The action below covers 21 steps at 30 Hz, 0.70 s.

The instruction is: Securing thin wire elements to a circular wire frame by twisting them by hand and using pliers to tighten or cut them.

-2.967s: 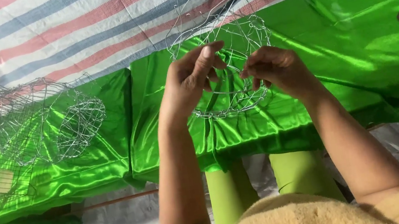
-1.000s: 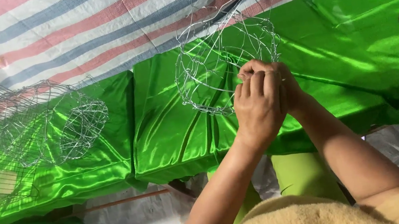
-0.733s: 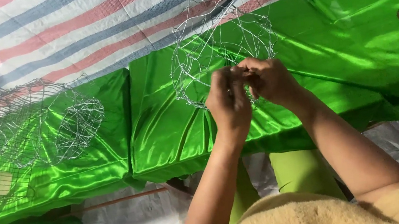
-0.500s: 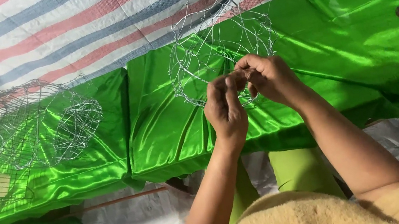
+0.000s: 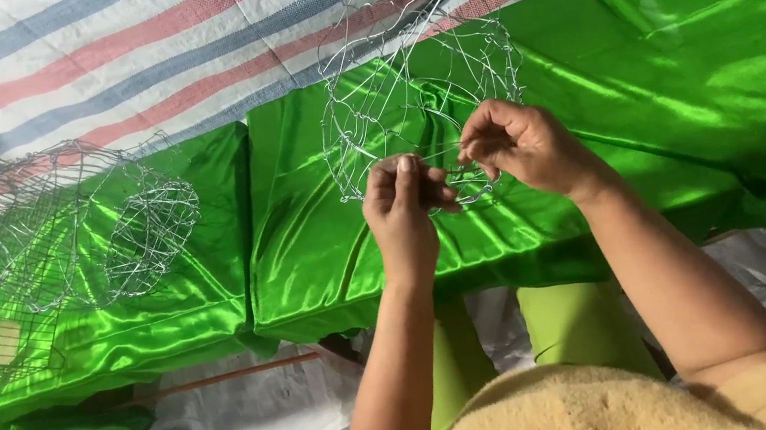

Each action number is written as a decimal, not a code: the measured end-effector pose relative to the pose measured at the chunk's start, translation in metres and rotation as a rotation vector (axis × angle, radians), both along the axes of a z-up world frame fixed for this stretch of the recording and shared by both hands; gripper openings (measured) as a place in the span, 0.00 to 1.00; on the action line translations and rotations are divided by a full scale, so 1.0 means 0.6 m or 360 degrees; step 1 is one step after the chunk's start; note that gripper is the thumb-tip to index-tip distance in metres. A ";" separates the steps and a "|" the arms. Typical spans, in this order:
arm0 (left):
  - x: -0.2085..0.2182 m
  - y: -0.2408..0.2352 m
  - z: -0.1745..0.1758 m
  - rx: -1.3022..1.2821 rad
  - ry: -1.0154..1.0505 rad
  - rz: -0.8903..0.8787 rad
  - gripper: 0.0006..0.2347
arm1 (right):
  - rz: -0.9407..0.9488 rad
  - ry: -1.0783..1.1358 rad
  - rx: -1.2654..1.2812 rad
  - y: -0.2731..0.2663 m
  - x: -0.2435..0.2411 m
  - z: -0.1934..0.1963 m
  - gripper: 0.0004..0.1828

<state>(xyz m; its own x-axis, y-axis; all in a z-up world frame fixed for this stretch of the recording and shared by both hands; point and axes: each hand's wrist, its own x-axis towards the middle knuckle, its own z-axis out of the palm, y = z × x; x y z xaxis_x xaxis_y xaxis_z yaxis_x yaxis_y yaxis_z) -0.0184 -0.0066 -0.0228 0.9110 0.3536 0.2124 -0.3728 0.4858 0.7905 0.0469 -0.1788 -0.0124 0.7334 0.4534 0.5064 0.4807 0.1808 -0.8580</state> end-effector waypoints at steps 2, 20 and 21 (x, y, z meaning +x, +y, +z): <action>0.001 0.004 0.012 0.0115 0.0037 0.0014 0.05 | -0.0026 0.0030 0.0014 -0.001 0.002 -0.003 0.01; -0.001 0.047 0.196 0.1986 -0.0759 -0.0170 0.05 | 0.0204 0.0186 -0.0277 -0.041 0.005 0.010 0.08; -0.001 0.043 0.206 0.2129 -0.0778 -0.0127 0.04 | 0.0176 0.0162 -0.0324 -0.040 0.012 0.005 0.08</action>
